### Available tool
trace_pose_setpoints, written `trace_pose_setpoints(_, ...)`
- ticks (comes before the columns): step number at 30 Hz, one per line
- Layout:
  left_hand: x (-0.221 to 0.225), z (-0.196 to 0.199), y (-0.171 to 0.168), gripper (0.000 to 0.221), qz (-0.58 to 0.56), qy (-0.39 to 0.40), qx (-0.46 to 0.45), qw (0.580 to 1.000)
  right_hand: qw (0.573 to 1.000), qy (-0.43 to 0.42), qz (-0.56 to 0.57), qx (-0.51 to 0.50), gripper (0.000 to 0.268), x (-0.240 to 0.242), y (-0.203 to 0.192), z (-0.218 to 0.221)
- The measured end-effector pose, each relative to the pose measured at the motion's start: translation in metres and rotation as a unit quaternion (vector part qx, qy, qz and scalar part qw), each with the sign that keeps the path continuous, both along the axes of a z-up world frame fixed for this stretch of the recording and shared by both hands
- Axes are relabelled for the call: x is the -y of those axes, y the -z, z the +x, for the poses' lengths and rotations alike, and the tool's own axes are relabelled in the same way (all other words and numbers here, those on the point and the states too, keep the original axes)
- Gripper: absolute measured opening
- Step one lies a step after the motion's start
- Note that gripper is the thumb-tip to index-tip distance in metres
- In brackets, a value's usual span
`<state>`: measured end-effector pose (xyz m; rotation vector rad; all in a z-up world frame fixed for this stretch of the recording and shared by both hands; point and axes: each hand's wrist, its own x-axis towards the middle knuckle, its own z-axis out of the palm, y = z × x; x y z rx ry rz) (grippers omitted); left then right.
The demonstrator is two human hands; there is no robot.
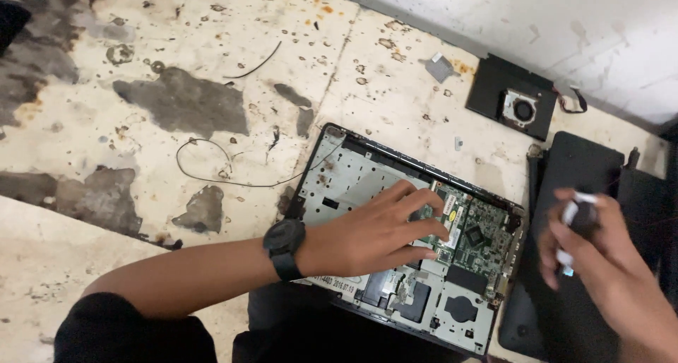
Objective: Assembling internal components of a laptop, including the metal chassis frame and circuit boards, using a screwdriver.
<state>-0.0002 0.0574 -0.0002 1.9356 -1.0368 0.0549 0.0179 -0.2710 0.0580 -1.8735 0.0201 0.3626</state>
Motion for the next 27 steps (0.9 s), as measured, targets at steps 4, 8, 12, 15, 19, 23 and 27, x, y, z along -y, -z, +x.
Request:
trace_pose_setpoints(4,0.001,0.0,0.007,0.022,-0.012,0.009,-0.052,0.999,0.999,-0.044,-0.019,0.003,0.049,-0.066,-0.019,0.032)
trace_pose_setpoints(8,0.003,0.0,0.015,0.022,0.009,0.0,-0.051,0.999,0.992,-0.124,0.006,0.026,0.081,-0.115,-0.027,0.059)
trace_pose_setpoints(12,0.002,-0.002,0.02,0.019,-0.014,-0.008,-0.034,0.999,0.995,-0.055,-0.072,0.036,0.061,-0.178,-0.032,0.07)
trace_pose_setpoints(15,0.003,-0.003,0.023,0.018,-0.019,-0.016,-0.034,0.999,0.97,-0.132,0.036,0.2,0.056,-0.19,-0.002,0.088)
trace_pose_setpoints(19,0.005,-0.003,0.028,0.012,-0.019,-0.007,-0.064,0.998,0.949,-0.123,0.041,0.288,0.061,-0.212,0.017,0.105)
trace_pose_setpoints(23,0.007,-0.003,0.027,0.012,0.002,-0.023,-0.048,0.999,0.934,-0.165,0.08,0.306,0.069,-0.228,0.029,0.119)
trace_pose_setpoints(27,0.01,-0.004,0.033,0.012,-0.012,-0.04,-0.032,0.999,0.916,-0.19,0.052,0.351,0.065,-0.242,0.038,0.124)
